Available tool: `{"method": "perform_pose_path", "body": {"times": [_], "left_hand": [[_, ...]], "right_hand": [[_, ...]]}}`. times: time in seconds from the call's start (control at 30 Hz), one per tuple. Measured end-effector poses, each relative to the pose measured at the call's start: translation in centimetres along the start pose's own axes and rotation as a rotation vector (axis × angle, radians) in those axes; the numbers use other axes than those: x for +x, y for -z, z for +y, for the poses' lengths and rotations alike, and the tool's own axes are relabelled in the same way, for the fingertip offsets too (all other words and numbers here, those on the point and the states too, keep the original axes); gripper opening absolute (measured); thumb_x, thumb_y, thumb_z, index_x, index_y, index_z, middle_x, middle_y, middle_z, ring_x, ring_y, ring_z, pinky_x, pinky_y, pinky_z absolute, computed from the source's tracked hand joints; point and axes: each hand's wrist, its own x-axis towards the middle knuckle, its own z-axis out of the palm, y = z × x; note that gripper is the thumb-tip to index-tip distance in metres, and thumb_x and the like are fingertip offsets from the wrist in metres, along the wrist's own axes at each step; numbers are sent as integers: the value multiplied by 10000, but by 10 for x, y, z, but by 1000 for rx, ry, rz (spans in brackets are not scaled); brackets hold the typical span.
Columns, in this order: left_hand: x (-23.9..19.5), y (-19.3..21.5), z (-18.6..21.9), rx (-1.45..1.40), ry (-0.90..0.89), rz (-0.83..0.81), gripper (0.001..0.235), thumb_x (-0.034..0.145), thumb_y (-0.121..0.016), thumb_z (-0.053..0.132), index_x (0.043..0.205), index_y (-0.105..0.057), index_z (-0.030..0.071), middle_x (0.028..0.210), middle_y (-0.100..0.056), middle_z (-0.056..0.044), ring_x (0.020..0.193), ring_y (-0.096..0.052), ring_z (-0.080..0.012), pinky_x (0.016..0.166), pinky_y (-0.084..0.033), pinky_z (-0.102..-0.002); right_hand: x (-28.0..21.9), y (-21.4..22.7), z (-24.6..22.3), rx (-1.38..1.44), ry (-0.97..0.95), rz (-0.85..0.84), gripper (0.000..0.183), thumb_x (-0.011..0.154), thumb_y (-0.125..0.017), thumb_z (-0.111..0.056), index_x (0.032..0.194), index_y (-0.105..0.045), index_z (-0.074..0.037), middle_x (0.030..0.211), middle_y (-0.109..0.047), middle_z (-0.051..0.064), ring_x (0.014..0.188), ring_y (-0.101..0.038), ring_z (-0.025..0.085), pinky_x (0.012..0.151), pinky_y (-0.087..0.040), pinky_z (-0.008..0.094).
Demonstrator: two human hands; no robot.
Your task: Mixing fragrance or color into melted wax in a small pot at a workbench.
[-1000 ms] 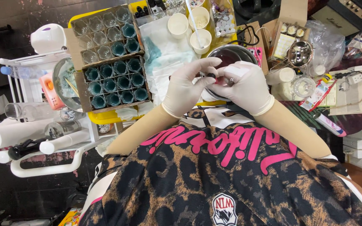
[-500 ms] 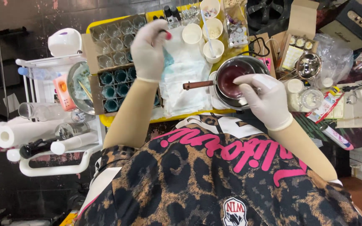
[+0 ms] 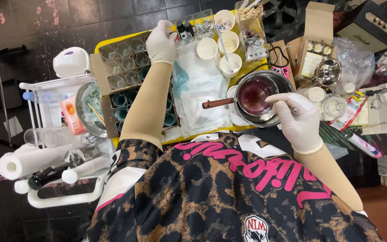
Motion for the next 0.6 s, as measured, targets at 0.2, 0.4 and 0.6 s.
{"method": "perform_pose_path", "body": {"times": [0.2,0.4,0.6], "left_hand": [[18,-11,-3,73,271,-186,108,877,-751,241,982,-730,229,979,-722,-58,931,-716,-239,790,-594,-335],[24,-14,-6,407,-1,-208,99,921,-664,267,988,-677,195,915,-758,-61,955,-661,-349,852,-406,-499],[8,2,2,291,-30,-77,173,925,-668,258,1081,-678,184,910,-769,-49,937,-666,-323,849,-414,-488]], "right_hand": [[3,-5,-3,9,-1,20,214,1087,-603,-154,1110,-735,12,811,-631,1,731,-552,65,665,-429,216],[1,-5,-1,6,-13,45,214,1091,-618,-166,1118,-734,11,829,-634,4,743,-551,64,666,-422,212],[1,-3,4,50,-12,45,211,1089,-613,-164,1130,-725,11,847,-645,2,747,-552,53,662,-420,204]]}}
